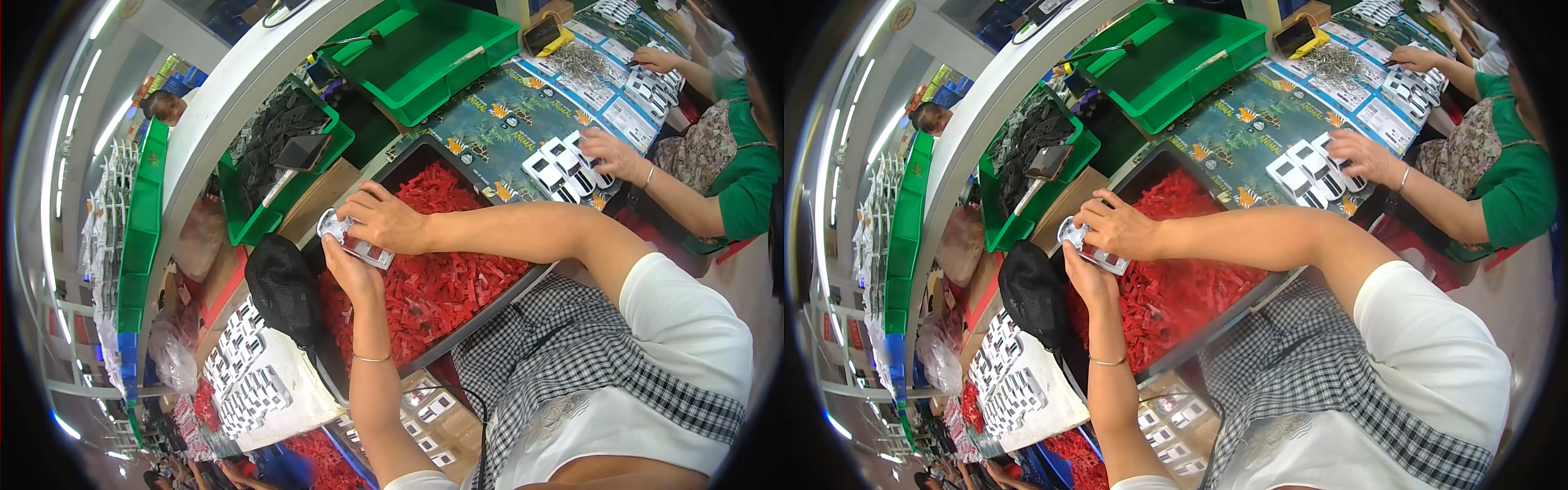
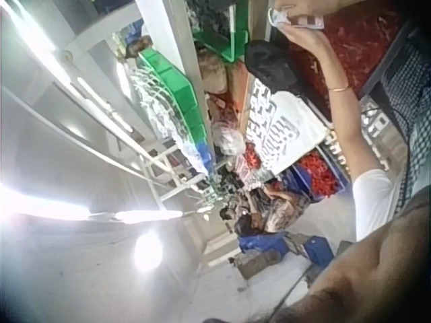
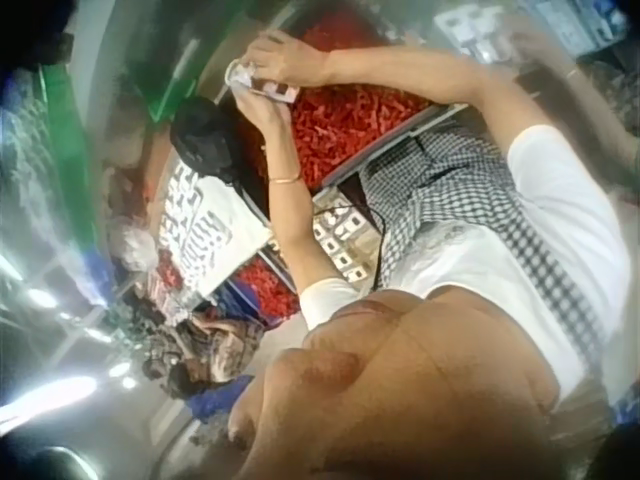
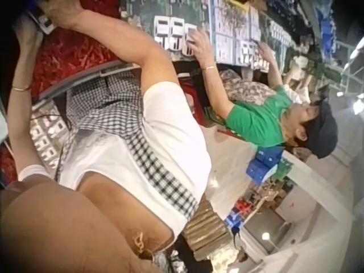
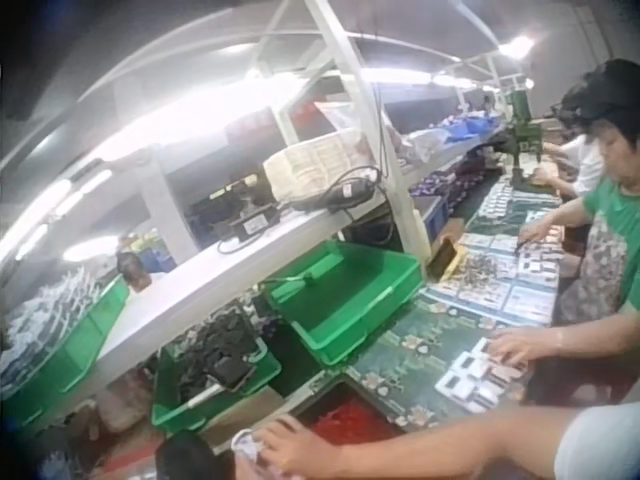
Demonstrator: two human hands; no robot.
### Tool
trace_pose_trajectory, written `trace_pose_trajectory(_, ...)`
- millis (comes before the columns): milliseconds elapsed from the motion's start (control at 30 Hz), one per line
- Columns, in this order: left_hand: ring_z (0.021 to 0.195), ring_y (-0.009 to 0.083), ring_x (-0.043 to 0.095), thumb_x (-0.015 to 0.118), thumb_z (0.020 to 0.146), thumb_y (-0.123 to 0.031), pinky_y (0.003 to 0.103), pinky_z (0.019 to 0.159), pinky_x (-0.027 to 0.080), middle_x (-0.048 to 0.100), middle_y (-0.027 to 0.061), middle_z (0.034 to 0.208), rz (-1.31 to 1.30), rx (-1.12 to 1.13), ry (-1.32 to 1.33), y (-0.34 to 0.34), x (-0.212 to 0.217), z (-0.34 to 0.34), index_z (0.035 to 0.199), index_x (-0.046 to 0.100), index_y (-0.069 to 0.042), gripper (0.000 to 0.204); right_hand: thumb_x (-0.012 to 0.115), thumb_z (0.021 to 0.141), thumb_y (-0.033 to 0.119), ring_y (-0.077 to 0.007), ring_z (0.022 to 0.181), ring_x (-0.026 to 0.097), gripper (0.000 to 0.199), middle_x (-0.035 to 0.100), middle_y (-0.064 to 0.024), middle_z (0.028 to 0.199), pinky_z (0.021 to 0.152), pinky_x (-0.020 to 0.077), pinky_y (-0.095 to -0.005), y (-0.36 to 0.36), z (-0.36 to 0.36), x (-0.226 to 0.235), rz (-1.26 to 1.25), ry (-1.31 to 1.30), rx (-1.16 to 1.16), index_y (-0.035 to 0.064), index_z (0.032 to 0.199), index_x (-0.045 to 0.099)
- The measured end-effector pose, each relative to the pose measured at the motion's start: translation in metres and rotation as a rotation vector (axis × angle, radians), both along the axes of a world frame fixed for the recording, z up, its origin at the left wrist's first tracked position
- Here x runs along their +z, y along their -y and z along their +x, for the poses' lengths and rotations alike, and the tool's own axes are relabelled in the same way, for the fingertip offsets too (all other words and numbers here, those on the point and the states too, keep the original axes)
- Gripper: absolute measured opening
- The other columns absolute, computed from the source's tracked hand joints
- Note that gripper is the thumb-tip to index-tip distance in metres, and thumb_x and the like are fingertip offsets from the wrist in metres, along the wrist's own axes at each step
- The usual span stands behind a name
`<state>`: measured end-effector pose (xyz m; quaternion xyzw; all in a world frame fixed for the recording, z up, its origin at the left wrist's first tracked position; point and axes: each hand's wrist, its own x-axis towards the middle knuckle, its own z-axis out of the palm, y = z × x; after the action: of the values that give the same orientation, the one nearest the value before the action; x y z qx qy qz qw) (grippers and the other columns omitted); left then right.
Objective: The person assembles toy cars by picking up car bodies from the table, fitting plastic pieces from a tray inside each car body by hand, and placing the assembled cars on the table.
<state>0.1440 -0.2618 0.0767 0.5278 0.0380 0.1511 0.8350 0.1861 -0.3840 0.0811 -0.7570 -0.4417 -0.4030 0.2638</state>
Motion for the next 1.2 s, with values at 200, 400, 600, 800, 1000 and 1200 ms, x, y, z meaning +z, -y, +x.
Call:
trace_pose_trajectory(200,0.096,0.0203,0.059,0.036,0.099,-0.018,0.036,0.085,0.049,0.058,0.0105,0.109,-0.003,-0.075,0.023,0.001,-0.003,0.009,0.119,0.046,0.000,0.029,0.070,0.066,0.013,-0.0266,0.107,0.048,0.019,0.053,-0.0085,0.109,0.095,0.0336,-0.0442,0.005,0.001,0.005,0.177,-0.182,-0.003,0.0071,0.081,0.060)
trace_pose_trajectory(400,0.091,0.0188,0.061,0.042,0.094,-0.005,0.030,0.082,0.050,0.061,0.0122,0.105,0.090,-0.069,0.023,-0.001,-0.010,0.012,0.119,0.046,0.001,0.026,0.075,0.064,0.017,-0.0288,0.109,0.047,0.052,0.052,-0.0095,0.111,0.093,0.0343,-0.0419,0.006,0.004,0.003,0.270,-0.400,-0.029,0.0090,0.111,0.052)
trace_pose_trajectory(600,0.090,0.0192,0.062,0.041,0.093,-0.002,0.030,0.080,0.051,0.061,0.0134,0.107,0.170,-0.098,0.059,0.013,-0.002,0.011,0.118,0.047,0.003,0.026,0.064,0.070,0.015,-0.0222,0.078,0.065,0.046,0.067,-0.0151,0.090,0.073,0.0517,-0.0326,0.009,0.017,-0.003,0.425,-0.976,0.220,-0.0026,0.112,0.058)
trace_pose_trajectory(800,0.085,0.0136,0.060,0.044,0.090,-0.001,0.027,0.076,0.049,0.060,0.0090,0.100,0.368,-0.006,0.085,0.005,-0.012,0.009,0.115,0.049,0.003,0.025,0.068,0.070,0.016,-0.0168,0.073,0.063,0.040,0.067,-0.0135,0.084,0.068,0.0511,-0.0302,0.007,0.019,-0.002,0.453,-1.072,0.300,-0.0069,0.101,0.061)
trace_pose_trajectory(1000,0.085,0.0117,0.054,0.045,0.086,0.001,0.026,0.078,0.044,0.057,0.0065,0.095,0.561,0.036,0.100,0.004,-0.010,0.003,0.108,0.050,0.004,0.024,0.071,0.067,0.017,-0.0161,0.069,0.062,0.036,0.065,-0.0138,0.077,0.064,0.0507,-0.0303,0.010,0.020,-0.001,0.413,-1.138,0.303,-0.0086,0.090,0.061)
trace_pose_trajectory(1200,0.085,0.0153,0.055,0.048,0.086,-0.003,0.029,0.075,0.045,0.058,0.0096,0.094,0.778,0.111,0.158,0.011,-0.003,0.005,0.108,0.051,0.005,0.024,0.071,0.064,0.017,-0.0187,0.067,0.063,0.035,0.065,-0.0153,0.074,0.062,0.0504,-0.0312,0.015,0.028,-0.006,0.384,-0.996,0.285,-0.0068,0.087,0.062)
